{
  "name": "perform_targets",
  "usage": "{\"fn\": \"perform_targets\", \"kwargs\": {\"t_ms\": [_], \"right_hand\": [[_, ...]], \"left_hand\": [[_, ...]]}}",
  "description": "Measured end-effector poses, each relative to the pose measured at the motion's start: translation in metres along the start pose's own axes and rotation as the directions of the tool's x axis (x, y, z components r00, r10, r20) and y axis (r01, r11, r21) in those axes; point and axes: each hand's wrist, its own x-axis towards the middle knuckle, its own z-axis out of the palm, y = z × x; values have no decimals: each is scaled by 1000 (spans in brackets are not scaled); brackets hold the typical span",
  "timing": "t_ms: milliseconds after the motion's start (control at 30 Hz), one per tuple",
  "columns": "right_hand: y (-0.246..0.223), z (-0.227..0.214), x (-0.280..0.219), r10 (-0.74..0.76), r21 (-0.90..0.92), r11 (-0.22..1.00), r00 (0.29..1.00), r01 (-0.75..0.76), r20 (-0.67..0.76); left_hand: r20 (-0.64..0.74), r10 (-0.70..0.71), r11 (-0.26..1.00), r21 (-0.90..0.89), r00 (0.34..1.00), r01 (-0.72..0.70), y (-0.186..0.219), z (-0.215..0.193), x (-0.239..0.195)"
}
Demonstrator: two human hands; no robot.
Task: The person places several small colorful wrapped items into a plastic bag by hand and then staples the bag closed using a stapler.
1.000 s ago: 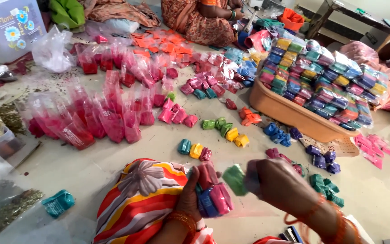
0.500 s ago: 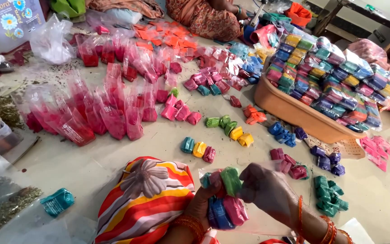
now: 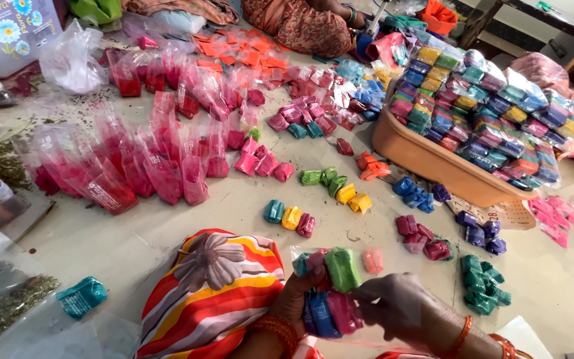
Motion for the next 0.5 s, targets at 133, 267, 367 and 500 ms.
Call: {"fn": "perform_targets", "kwargs": {"t_ms": [133,267,367,500], "right_hand": [[-4,8,-1,-25,-229,973,1000,28,15],[-4,14,3,-51,-195,979,998,57,36],[4,18,8,-29,-199,980,1000,31,11],[20,21,13,-171,-354,918,984,180,56]], "left_hand": [[-21,5,998,59,1000,-4,9,25,-10],[40,19,998,55,999,-21,7,22,-11],[195,96,994,-74,976,-83,-23,-80,30],[30,43,999,12,999,-43,8,26,-12]]}}
